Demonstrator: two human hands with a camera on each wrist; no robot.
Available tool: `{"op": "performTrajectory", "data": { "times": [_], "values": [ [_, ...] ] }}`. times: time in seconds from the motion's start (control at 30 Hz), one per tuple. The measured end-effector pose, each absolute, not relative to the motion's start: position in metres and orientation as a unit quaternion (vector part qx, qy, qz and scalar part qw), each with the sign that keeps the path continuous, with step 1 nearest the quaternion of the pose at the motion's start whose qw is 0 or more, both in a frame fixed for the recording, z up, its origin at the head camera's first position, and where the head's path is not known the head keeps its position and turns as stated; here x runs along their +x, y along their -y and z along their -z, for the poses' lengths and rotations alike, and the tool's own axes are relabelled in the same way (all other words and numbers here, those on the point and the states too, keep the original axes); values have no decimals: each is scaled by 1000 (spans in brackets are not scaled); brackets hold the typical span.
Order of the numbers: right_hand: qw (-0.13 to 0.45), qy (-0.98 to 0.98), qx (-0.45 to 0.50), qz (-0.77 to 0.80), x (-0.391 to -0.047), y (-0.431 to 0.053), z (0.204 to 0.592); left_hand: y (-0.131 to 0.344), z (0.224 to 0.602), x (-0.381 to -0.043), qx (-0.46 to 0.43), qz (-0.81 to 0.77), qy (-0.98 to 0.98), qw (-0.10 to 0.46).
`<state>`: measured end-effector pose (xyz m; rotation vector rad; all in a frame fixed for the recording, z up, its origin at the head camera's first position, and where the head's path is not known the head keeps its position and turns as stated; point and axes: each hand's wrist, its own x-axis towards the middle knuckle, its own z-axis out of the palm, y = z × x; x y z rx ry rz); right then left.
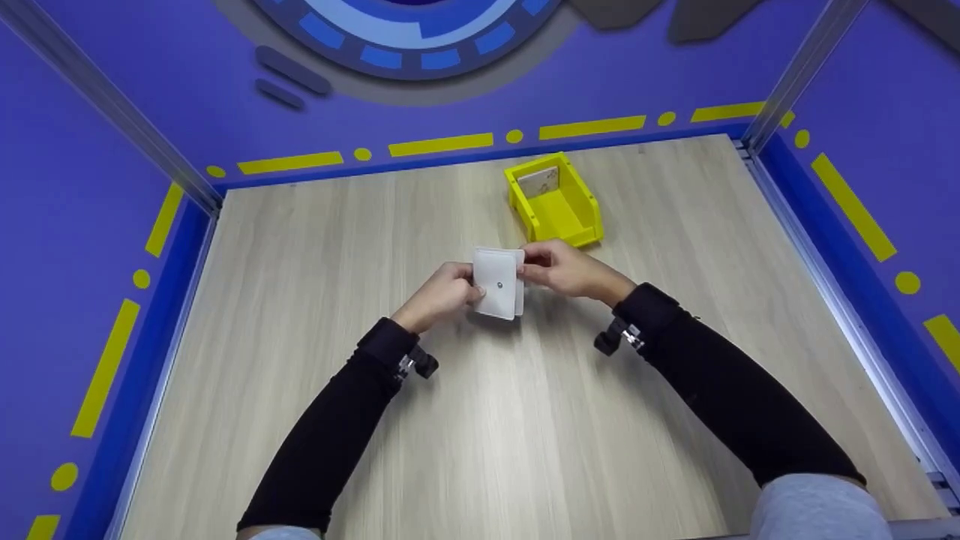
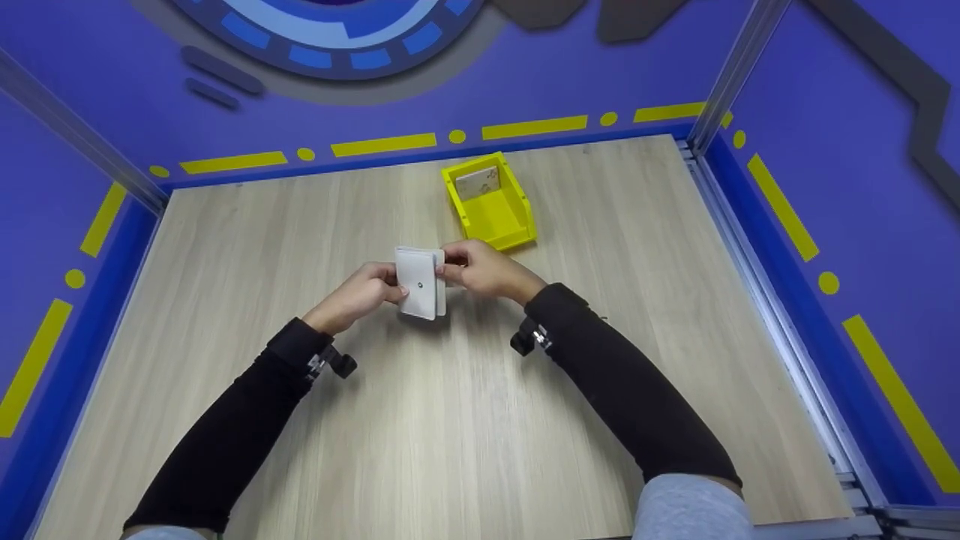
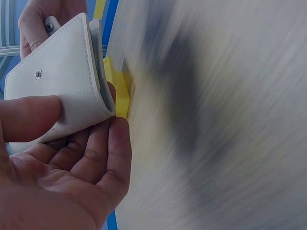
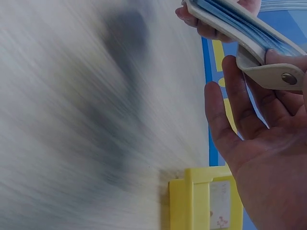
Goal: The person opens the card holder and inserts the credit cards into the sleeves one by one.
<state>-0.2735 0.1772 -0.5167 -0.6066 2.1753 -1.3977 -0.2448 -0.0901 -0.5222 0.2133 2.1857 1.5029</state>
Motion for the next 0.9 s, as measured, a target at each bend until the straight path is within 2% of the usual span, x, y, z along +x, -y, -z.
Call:
{"op": "performTrajectory", "data": {
  "times": [0.2,0.53,0.7,0.9],
  "values": [
    [229,-816,-213,487,-272,-174,517,89,526,-245,83,-551,-795,240],
    [153,-858,-181,455,-269,-162,509,97,526,-247,119,-528,-814,210],
    [108,-889,-176,409,-268,-160,505,104,524,-248,81,-528,-825,185],
    [87,-918,-152,356,-266,-159,504,108,523,-247,37,-512,-841,170]
  ]
}}
